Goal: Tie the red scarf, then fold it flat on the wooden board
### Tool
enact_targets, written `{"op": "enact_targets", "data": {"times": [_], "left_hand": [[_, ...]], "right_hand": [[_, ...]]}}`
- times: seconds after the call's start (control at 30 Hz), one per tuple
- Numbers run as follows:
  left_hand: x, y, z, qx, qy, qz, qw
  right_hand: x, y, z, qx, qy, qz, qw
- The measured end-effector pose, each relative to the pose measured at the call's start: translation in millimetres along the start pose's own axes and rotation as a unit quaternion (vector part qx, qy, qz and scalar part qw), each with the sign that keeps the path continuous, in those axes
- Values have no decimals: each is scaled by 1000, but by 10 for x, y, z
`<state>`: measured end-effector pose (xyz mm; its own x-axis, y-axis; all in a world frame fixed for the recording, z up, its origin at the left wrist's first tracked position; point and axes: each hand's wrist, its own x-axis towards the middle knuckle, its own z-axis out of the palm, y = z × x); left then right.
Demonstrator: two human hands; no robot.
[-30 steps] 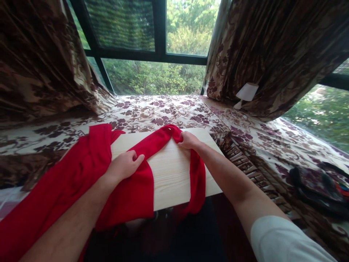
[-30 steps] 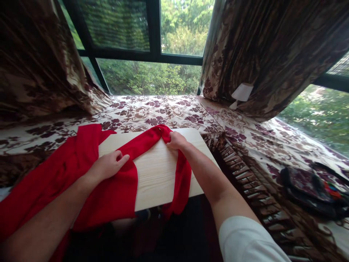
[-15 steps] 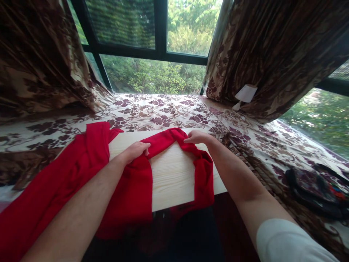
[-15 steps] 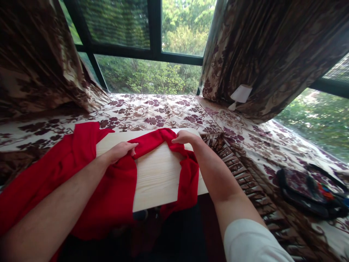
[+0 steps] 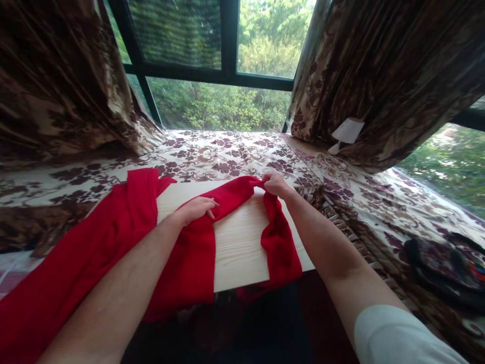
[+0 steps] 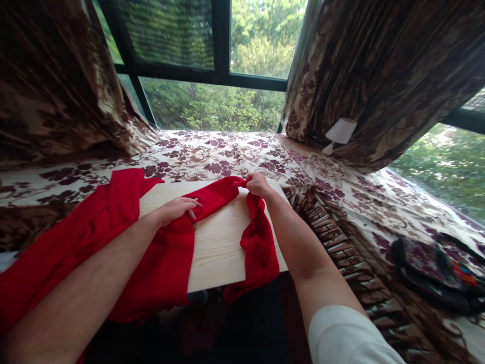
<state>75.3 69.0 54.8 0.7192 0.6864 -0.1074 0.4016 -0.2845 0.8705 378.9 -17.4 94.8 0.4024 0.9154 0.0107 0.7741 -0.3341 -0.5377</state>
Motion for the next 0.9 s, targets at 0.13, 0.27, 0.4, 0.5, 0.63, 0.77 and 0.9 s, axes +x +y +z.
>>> {"op": "enact_targets", "data": {"times": [0.13,0.27,0.4,0.5,0.63,0.77,0.9], "left_hand": [[62,-10,-77,25,38,-57,997],[210,-14,-195,125,112,-105,980],[344,-58,-258,316,201,-99,922],[392,-122,-240,389,159,-91,903],[398,-169,-216,413,118,-125,895],[341,-115,-275,364,124,-111,916],[201,62,-427,55,148,-120,980]], "right_hand": [[-65,146,-184,-19,-167,-9,986],[-58,154,-215,-48,-215,-21,975],[-1,112,-55,-148,-109,-34,982],[26,117,104,-196,-91,-75,973],[32,130,208,-196,-116,-73,971],[43,115,152,-165,-115,-58,978],[53,89,-54,143,-130,-15,981]]}}
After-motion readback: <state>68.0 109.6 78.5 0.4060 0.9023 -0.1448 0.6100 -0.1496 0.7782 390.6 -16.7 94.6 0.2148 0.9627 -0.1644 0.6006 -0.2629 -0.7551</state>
